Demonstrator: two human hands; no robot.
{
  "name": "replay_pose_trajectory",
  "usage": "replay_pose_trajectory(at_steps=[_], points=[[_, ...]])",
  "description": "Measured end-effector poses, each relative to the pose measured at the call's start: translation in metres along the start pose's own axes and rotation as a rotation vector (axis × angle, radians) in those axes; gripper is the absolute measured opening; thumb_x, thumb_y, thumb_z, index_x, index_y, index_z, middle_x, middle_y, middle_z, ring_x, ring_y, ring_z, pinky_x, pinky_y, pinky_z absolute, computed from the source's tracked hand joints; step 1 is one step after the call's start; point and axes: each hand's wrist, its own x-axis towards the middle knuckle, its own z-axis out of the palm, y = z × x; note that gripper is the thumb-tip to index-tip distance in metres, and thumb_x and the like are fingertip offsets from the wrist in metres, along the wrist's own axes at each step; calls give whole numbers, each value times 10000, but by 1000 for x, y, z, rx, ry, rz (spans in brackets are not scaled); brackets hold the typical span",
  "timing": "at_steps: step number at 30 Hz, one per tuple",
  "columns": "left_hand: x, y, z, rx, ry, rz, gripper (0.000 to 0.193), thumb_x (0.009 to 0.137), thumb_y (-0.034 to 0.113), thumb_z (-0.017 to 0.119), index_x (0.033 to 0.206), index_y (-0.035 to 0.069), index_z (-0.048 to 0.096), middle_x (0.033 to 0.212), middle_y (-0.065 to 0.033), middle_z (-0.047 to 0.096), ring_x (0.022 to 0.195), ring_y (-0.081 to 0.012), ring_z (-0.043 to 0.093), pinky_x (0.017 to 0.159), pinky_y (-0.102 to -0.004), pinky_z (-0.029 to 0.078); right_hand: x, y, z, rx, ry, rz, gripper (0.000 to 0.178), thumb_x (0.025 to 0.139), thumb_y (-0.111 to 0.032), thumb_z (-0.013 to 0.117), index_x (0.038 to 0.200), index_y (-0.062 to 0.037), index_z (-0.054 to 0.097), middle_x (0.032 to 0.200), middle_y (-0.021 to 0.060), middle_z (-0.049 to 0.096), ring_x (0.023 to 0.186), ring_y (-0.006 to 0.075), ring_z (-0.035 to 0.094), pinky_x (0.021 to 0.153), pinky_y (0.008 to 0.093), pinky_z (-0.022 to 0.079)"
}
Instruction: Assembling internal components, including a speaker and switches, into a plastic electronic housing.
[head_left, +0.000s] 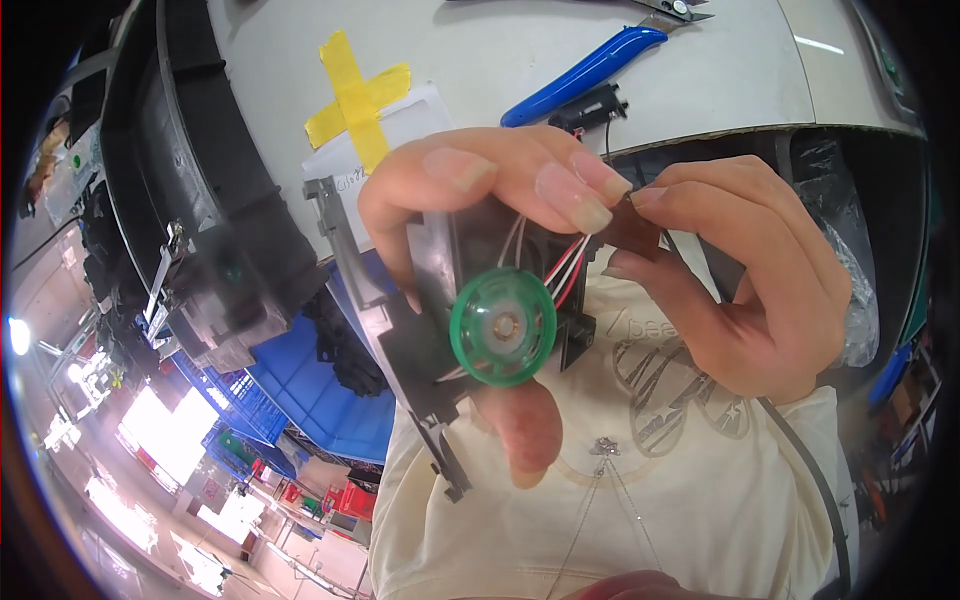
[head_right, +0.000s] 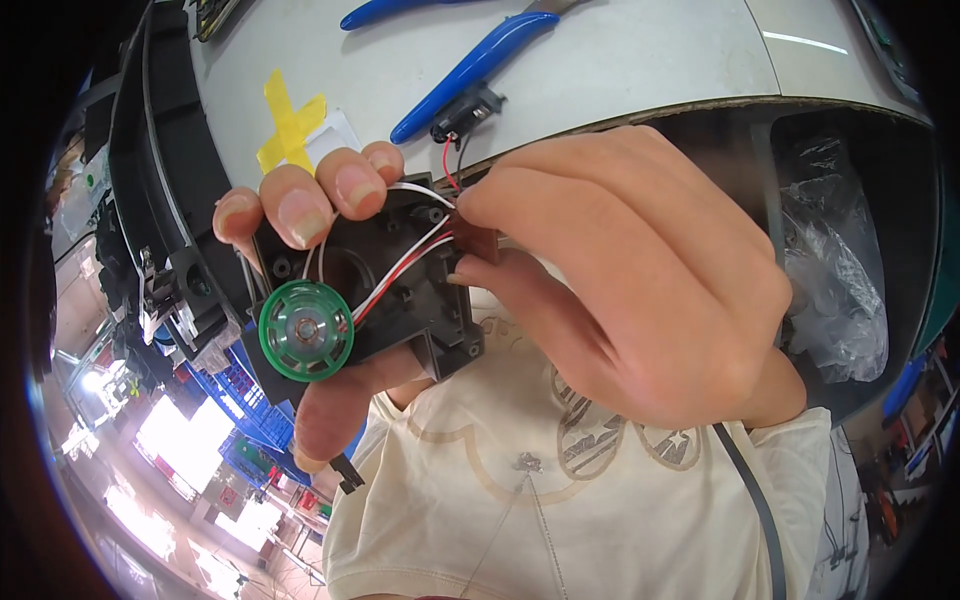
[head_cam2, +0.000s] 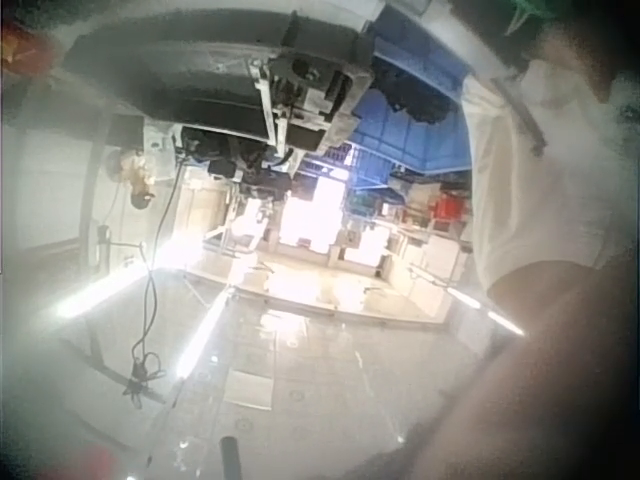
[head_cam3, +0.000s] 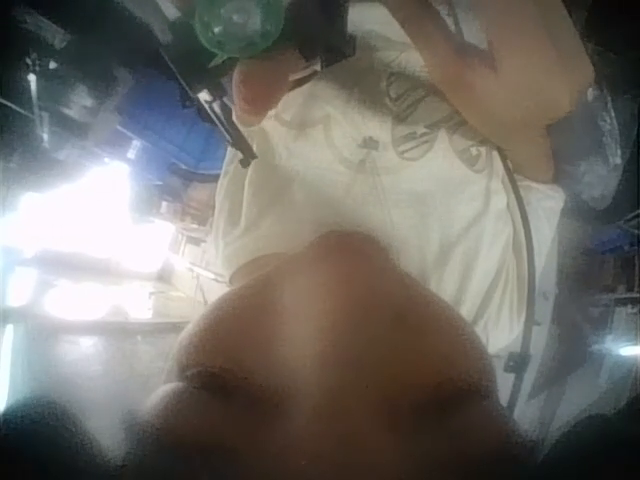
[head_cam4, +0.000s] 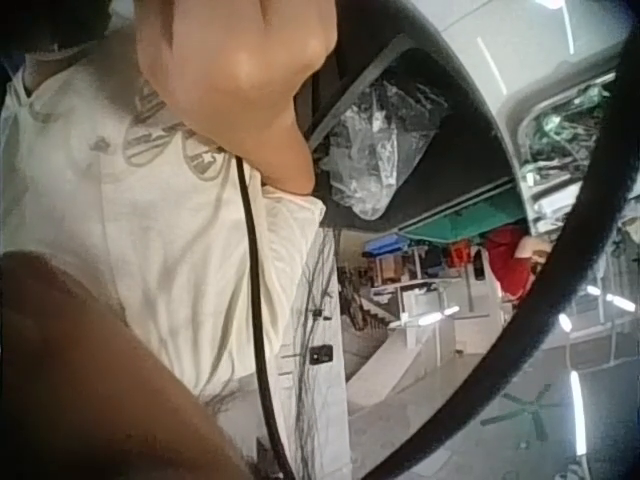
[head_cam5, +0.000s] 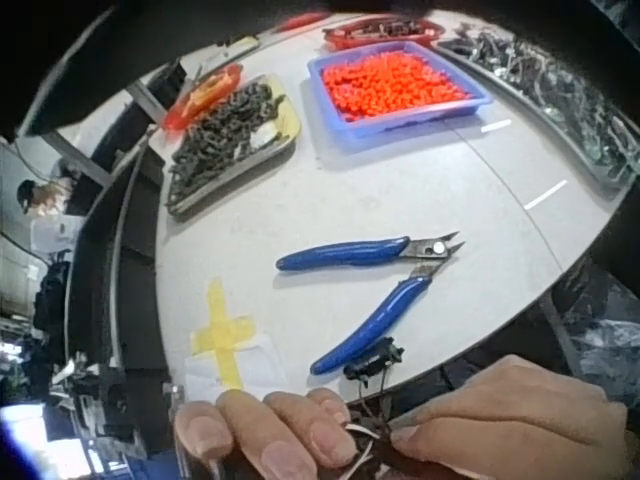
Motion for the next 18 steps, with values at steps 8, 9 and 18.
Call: replay_pose_trajectory(at_steps=[8,9,18], points=[[2,-2,-3,-37,-42,-11,1005,502,385,865,1257,-17,338,1035,-175,555,940,-293,577,840,-412,466,2,-6,-5,104,-38,193,330,595,73,745,887,70,590,851,165,607,747,218,594,644,269,480],[3,-1,-4,-38,-44,-10,1005,502,385,865,1257,-17,338,1035,-175,555,940,-293,577,840,-412,466,2,-6,-6,130,-55,215,335,596,70,746,892,70,589,853,163,607,751,217,593,652,271,480],[1,5,-5,-30,-27,-15,1012,474,350,885,1261,3,353,1051,-182,544,966,-286,570,817,-412,465,-1,-3,3,77,-5,131,350,610,73,743,922,64,584,865,170,608,762,221,597,642,277,485]])
